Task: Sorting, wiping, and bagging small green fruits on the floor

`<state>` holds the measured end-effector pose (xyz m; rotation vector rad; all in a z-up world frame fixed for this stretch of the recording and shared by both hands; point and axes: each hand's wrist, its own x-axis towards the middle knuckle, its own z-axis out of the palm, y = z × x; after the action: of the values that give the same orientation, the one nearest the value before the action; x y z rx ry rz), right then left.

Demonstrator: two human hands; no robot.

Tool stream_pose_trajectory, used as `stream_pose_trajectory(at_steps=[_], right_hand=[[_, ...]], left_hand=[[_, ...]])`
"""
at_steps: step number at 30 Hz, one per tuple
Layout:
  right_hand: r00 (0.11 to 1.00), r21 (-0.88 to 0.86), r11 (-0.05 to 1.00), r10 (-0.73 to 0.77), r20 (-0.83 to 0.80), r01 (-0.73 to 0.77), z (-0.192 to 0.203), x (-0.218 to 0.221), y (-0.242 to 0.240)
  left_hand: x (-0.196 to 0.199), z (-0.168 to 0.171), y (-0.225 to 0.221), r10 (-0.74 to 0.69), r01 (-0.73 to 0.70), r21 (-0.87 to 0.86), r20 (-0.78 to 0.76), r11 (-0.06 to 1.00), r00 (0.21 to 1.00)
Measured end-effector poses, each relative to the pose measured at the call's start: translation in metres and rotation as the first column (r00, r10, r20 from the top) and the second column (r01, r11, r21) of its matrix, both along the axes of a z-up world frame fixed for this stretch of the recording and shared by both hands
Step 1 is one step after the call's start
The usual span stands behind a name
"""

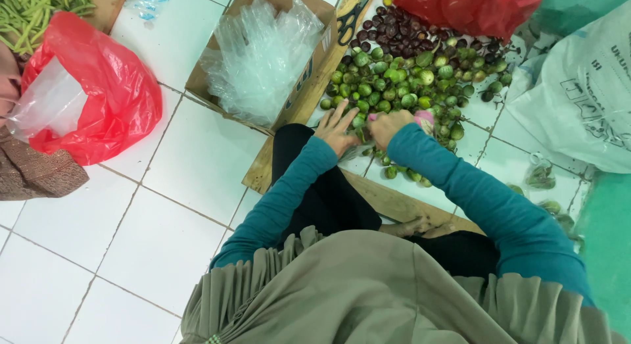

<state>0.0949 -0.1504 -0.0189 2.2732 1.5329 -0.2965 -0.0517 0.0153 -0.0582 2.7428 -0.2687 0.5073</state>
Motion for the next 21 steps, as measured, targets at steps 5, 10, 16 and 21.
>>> stream_pose_trajectory(at_steps=[5, 10, 16, 21], right_hand=[[1.0, 0.087, 0.996, 0.013, -0.023, -0.011, 0.024, -0.026, 0.014], [0.998, 0.167, 0.986, 0.019, -0.064, -0.008, 0.006, -0.017, 0.006], [0.908, -0.159, 0.966, -0.249, -0.337, 0.206, -0.029, -0.003, -0.056], [0.644, -0.334, 0.942, -0.238, -0.727, -0.029, -0.014, -0.031, -0.109]], left_hand=[[0.0, -0.006, 0.002, 0.04, -0.038, 0.043, -0.032, 0.998, 0.999], [-0.002, -0.031, 0.017, 0.078, -0.076, 0.039, -0.061, 0.996, 0.995], [-0.009, -0.029, 0.016, 0.184, -0.187, -0.275, -0.038, 0.943, 0.982], [-0.002, -0.073, 0.027, 0.196, -0.197, -0.1, -0.02, 0.975, 0.98]])
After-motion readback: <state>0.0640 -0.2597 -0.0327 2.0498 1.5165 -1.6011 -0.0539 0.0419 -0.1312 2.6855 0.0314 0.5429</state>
